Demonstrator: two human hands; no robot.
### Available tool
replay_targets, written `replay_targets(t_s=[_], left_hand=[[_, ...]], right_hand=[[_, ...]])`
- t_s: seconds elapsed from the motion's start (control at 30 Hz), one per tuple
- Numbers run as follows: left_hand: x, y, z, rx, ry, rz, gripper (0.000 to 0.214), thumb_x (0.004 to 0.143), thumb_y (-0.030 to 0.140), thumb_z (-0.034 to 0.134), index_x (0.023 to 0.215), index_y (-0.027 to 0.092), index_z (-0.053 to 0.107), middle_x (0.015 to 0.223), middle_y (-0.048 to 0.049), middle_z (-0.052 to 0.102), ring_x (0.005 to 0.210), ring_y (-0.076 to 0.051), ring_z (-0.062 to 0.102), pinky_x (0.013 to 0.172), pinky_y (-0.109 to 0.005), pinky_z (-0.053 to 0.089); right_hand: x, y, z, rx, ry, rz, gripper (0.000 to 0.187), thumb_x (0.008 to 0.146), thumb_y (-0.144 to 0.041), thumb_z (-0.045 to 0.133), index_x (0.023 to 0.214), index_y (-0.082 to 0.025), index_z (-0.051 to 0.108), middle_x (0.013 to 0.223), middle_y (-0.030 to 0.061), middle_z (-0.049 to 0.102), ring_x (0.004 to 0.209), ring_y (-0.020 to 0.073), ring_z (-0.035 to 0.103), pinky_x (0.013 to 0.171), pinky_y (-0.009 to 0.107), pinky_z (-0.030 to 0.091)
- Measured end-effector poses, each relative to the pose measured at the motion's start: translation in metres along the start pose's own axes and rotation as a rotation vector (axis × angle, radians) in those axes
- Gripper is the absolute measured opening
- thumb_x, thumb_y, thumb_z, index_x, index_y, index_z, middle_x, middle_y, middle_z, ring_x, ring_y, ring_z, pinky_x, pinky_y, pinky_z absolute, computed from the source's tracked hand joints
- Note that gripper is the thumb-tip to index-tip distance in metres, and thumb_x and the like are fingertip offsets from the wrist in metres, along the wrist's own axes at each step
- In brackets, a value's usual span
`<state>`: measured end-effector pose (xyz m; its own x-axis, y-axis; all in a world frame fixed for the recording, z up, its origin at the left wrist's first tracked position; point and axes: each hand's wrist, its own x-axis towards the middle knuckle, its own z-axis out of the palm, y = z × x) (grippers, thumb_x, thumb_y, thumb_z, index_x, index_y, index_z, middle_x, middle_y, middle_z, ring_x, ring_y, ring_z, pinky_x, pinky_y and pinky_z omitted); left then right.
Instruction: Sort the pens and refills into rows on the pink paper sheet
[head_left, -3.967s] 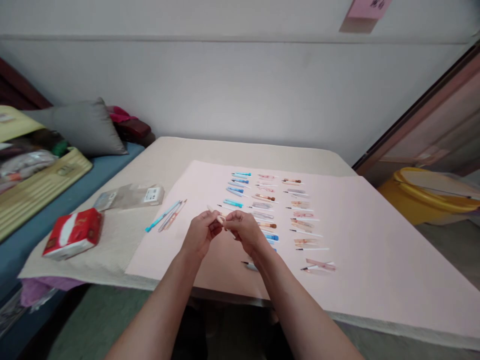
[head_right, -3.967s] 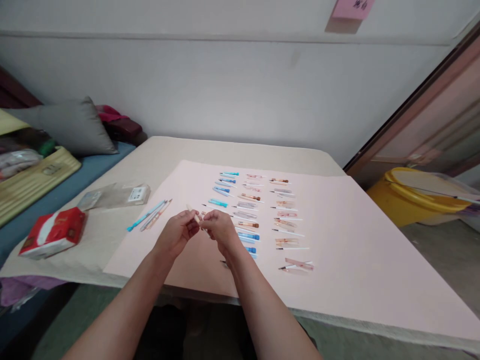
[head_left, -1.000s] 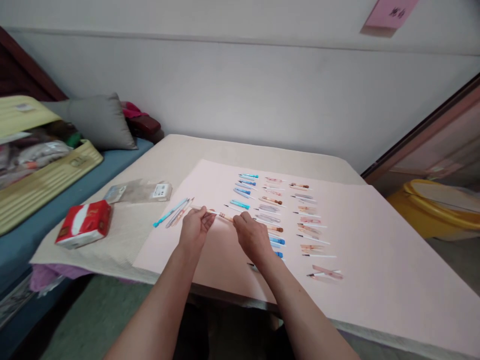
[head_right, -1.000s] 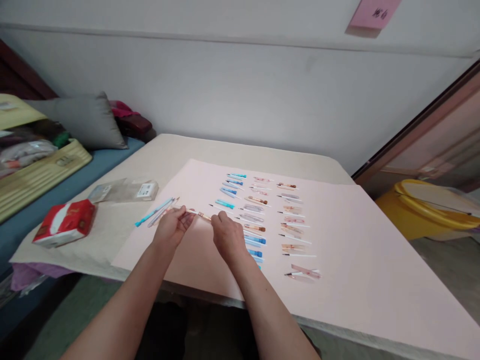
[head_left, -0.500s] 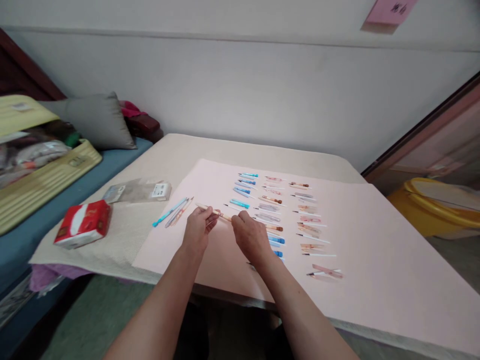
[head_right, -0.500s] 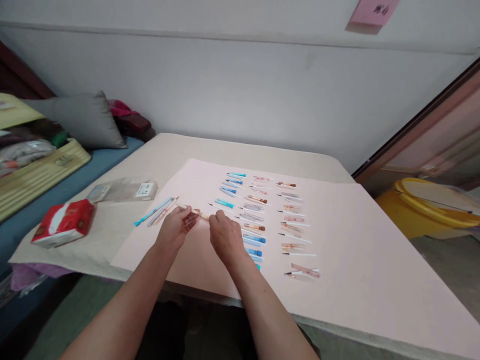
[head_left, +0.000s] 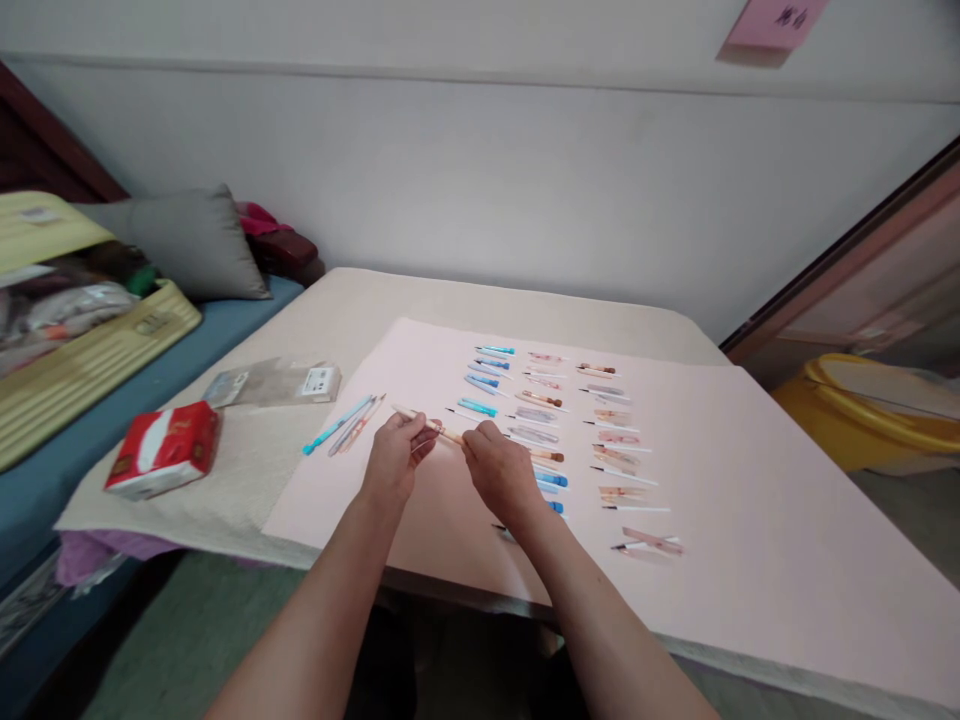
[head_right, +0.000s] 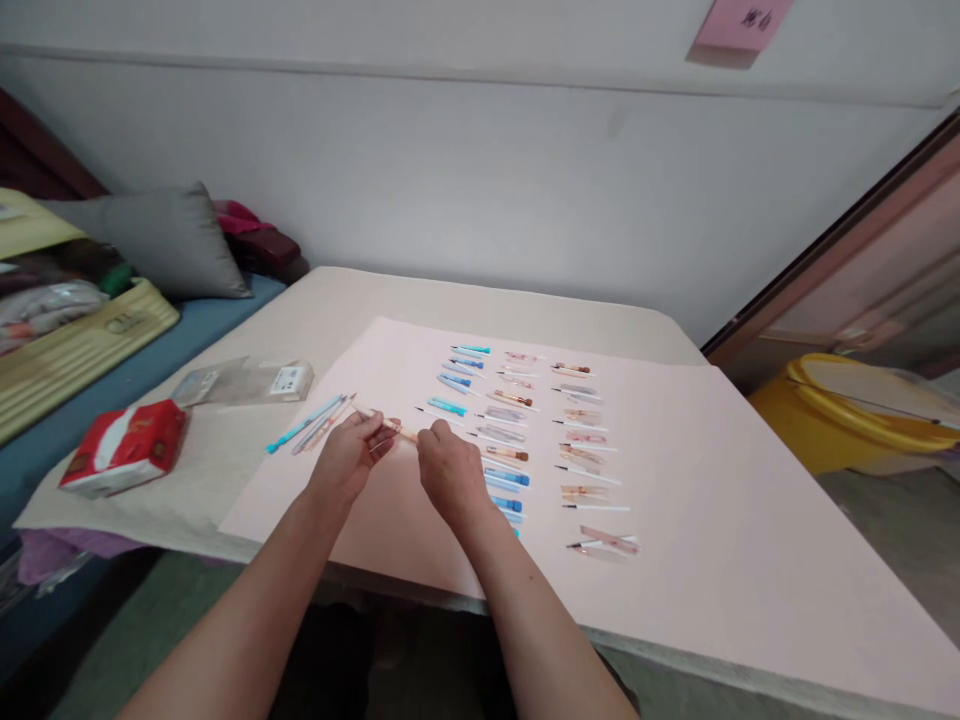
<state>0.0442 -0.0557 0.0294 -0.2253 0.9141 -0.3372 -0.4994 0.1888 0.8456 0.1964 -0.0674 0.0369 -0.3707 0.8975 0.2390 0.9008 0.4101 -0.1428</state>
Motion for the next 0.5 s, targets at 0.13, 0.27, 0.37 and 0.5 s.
replay_targets(t_s=[0.13,0.27,0.37,0.5], left_hand=[[0.000,-0.001,0.000,0.017,-0.017,0.020,0.018,0.069,0.026,0.068,0.078,0.014,0.056,0.086,-0.0104,0.067,0.069,-0.011,0.061,0.061,-0.021,0.047],[-0.002,0.001,-0.001,0.024,-0.059,0.014,0.020,0.071,0.027,0.067,0.080,0.015,0.054,0.088,-0.0104,0.067,0.069,-0.011,0.062,0.062,-0.022,0.048],[-0.003,0.003,-0.002,0.020,-0.106,-0.002,0.020,0.072,0.027,0.066,0.080,0.016,0.052,0.087,-0.0103,0.067,0.070,-0.012,0.062,0.061,-0.021,0.048],[-0.003,0.003,-0.001,0.014,-0.132,0.011,0.019,0.072,0.025,0.066,0.080,0.016,0.052,0.083,-0.0090,0.067,0.066,-0.011,0.062,0.061,-0.021,0.049]], right_hand=[[0.000,0.000,0.001,0.113,0.020,0.033,0.018,0.089,-0.020,0.041,0.081,-0.019,0.057,0.087,0.0032,0.056,0.065,0.0124,0.051,0.053,0.025,0.024],[0.001,0.000,0.000,0.311,0.045,0.058,0.019,0.087,-0.019,0.043,0.077,-0.018,0.059,0.082,0.0034,0.057,0.070,0.0132,0.053,0.058,0.024,0.030],[0.003,0.004,0.003,0.518,0.034,0.103,0.018,0.081,-0.016,0.046,0.071,-0.017,0.061,0.074,0.0023,0.058,0.070,0.0132,0.052,0.060,0.023,0.032],[0.008,0.011,0.010,0.828,-0.151,0.221,0.017,0.078,-0.023,0.050,0.067,-0.017,0.062,0.058,-0.0014,0.053,0.056,0.0116,0.047,0.052,0.022,0.032]])
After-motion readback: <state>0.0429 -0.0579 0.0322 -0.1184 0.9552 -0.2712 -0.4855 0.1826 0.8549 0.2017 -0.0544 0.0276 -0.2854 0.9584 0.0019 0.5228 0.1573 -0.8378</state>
